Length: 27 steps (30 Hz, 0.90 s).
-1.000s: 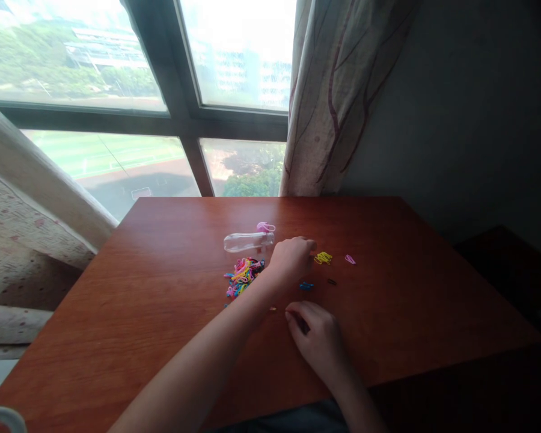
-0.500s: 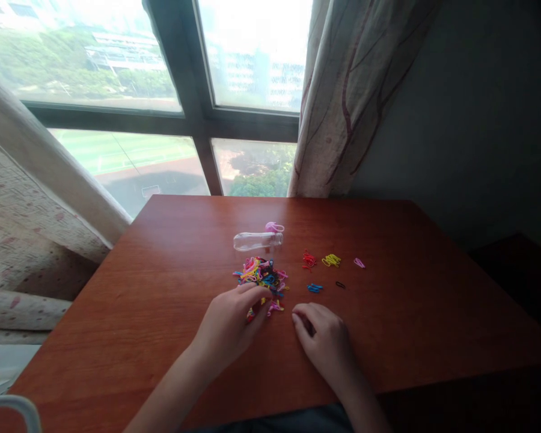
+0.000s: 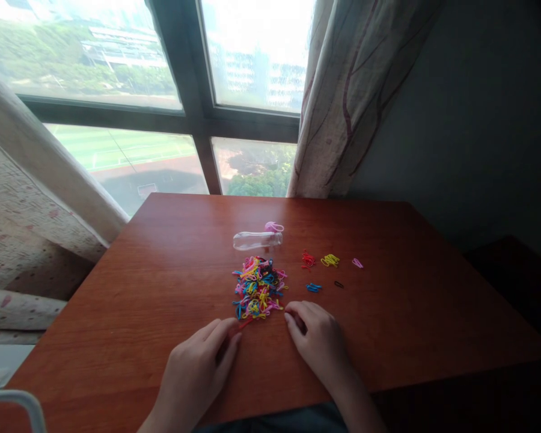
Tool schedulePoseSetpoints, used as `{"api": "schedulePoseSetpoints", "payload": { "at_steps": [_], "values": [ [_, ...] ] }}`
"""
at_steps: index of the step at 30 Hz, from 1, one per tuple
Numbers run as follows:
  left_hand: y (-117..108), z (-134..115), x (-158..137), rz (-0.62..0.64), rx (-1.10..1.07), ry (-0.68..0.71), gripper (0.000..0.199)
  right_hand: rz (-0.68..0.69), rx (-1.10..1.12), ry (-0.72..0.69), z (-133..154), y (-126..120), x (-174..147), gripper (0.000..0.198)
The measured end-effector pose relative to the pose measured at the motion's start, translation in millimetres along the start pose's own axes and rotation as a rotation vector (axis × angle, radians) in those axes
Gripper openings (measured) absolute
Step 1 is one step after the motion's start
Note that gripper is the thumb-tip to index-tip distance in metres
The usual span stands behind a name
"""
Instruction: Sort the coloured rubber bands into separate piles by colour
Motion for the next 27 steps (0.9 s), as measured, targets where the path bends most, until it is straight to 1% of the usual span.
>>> {"api": "schedulePoseSetpoints", "payload": {
  "at_steps": [2, 7, 11, 15, 20, 27],
  "values": [
    [2, -1, 1, -0.007, 0.026, -0.001, 0.017, -0.001, 0.001, -0.003, 1, 2, 1, 0.012],
    [9, -2, 3, 0.055, 0.057, -0.016, 0.018, 0.007, -0.020, -0.002, 4, 8, 4, 0.012],
    [10, -4, 4, 0.066, 0.045, -0.008, 0.019, 0.011, -0.032, -0.003, 5, 10, 5, 0.013],
    [11, -4, 4, 0.065, 0.047, 0.002, 0.019, -0.005, -0.005, -0.015, 5, 9, 4, 0.012],
    [16, -9, 4, 0.088, 0.040, 0.018, 0.020, -0.062, -0.016, 0.006, 2, 4, 4, 0.013],
    [22, -13, 11, 0.112, 0.038, 0.007, 0.021, -0.033, -0.054, -0.027, 6, 5, 6, 0.013]
  ]
}}
Point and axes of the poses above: each hand's wrist, its own x-axis towards the middle knuckle, its own y-axis out of the palm, z = x × y, the point moved 8 cm from there along x, towards the middle knuckle, and after that the axes turned 12 degrees about -z, right-handed, at the moved point
